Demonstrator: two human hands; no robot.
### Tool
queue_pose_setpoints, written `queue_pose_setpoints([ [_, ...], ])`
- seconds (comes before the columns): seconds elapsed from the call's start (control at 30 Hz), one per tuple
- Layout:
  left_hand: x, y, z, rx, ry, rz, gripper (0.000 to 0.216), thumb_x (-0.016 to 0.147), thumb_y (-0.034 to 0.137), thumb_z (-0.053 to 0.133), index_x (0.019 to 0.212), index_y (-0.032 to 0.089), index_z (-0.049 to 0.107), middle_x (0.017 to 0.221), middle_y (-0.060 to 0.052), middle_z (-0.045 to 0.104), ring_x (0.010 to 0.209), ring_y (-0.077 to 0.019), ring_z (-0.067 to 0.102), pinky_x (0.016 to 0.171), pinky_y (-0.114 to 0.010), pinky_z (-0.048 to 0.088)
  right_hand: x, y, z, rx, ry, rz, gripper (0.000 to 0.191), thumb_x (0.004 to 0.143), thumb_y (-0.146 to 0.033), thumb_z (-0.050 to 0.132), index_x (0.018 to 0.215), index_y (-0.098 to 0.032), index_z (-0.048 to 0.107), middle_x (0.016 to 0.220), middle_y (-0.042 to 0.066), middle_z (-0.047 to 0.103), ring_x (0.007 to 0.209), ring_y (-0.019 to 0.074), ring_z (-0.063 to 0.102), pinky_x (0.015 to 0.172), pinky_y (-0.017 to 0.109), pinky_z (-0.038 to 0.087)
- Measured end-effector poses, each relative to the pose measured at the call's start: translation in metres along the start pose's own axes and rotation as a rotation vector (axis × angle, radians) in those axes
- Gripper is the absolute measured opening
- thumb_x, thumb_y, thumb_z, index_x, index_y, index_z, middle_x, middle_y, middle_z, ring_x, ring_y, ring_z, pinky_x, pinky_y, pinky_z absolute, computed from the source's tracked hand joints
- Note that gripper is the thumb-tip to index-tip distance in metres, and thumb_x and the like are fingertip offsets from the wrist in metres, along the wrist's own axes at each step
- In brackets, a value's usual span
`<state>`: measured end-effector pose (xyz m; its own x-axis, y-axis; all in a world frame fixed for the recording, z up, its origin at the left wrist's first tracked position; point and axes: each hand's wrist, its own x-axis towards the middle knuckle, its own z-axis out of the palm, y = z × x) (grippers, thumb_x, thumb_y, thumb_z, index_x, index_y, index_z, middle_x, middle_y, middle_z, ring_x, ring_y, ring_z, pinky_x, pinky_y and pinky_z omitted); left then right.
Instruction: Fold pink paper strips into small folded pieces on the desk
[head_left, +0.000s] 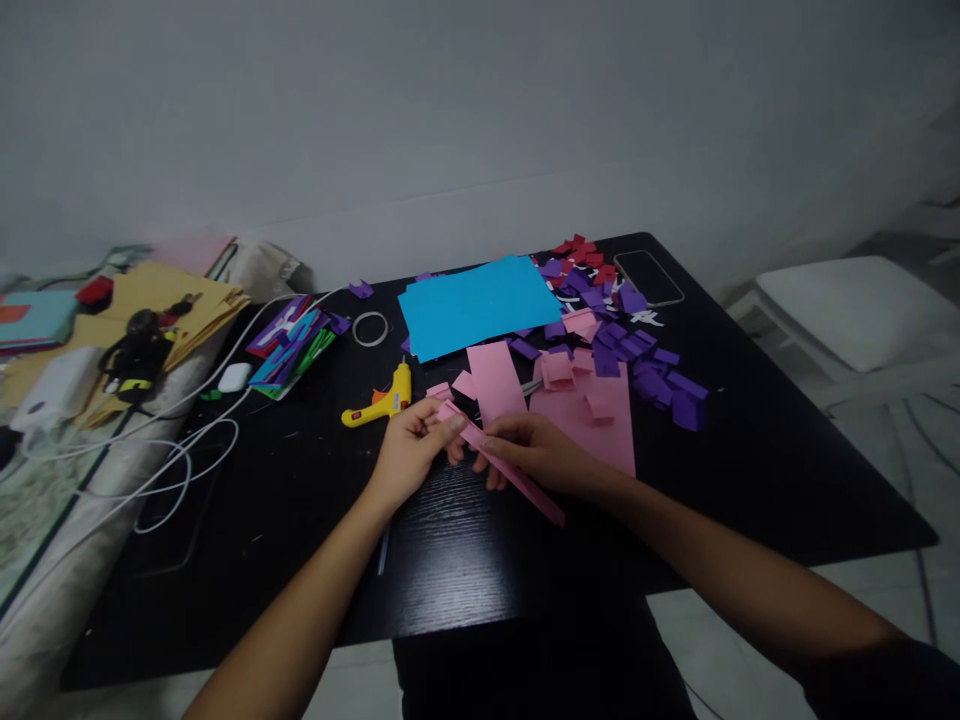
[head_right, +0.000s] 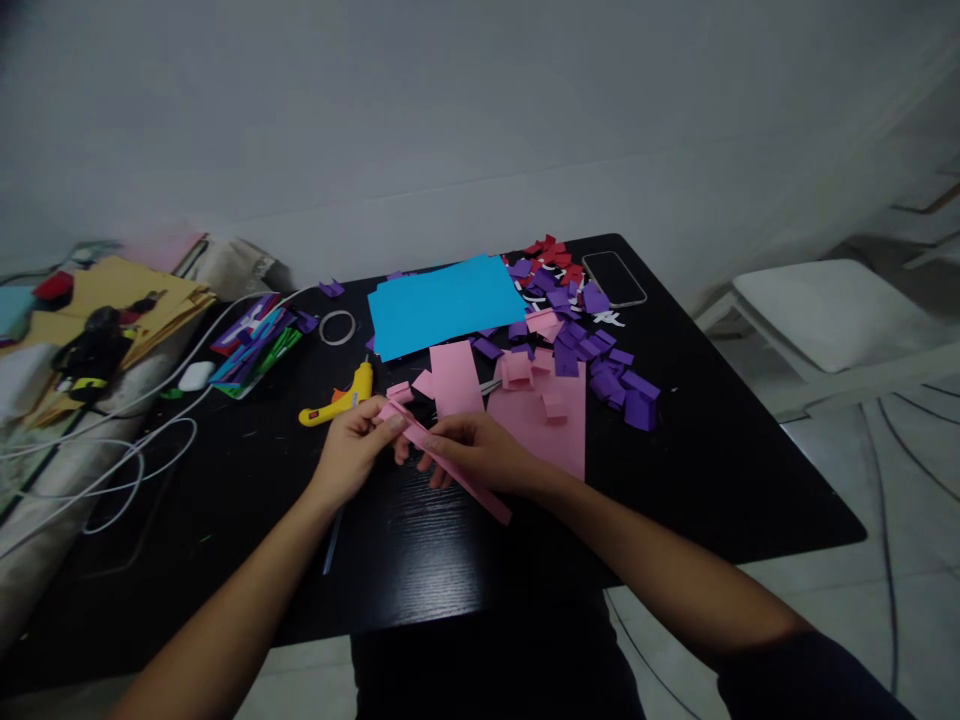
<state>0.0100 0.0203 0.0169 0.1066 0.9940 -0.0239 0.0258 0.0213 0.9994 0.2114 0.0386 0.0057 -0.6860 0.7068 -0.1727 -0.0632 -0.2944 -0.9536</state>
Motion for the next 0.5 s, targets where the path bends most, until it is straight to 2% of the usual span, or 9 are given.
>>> queue_pose_setpoints([
  [0.13, 0.0006, -0.0017, -0.0028, -0.020, 0.032, 0.009, 0.041, 0.083, 0.054, 0.079, 0.075, 0.015, 0.068, 0.057, 0.000, 0.068, 0.046, -0.0116, 0.060, 0.048, -0.022, 0.050, -0.0015, -0.0023, -0.0003, -0.024, 0.003, -0.008, 0.040, 0.091, -0.054, 0.072, 0.087, -0.014, 0.075, 0.074, 0.003, 0.073, 0.060, 0.0125, 0.069, 0.059, 0.024, 0.056],
  [0.27, -0.0009, -0.0048, -0.0020, 0.019, 0.059, 0.014, 0.040, 0.086, 0.051, 0.078, 0.070, 0.015, 0.066, 0.054, 0.000, 0.066, 0.043, -0.0101, 0.058, 0.047, -0.021, 0.047, -0.0031, -0.0009, 0.0000, -0.001, -0.029, -0.013, 0.038, 0.092, -0.051, 0.073, 0.088, -0.013, 0.072, 0.079, 0.004, 0.074, 0.060, 0.0116, 0.069, 0.059, 0.024, 0.056],
  [0.5, -0.0028, -0.0032, 0.0001, 0.056, 0.006, 0.007, 0.041, 0.088, 0.053, 0.074, 0.072, 0.016, 0.065, 0.053, 0.000, 0.066, 0.044, -0.0112, 0.060, 0.048, -0.022, 0.048, -0.0048, 0.0058, -0.0005, 0.086, -0.118, -0.009, 0.034, 0.089, -0.047, 0.078, 0.088, -0.015, 0.067, 0.082, 0.002, 0.073, 0.063, 0.0134, 0.070, 0.063, 0.028, 0.058],
])
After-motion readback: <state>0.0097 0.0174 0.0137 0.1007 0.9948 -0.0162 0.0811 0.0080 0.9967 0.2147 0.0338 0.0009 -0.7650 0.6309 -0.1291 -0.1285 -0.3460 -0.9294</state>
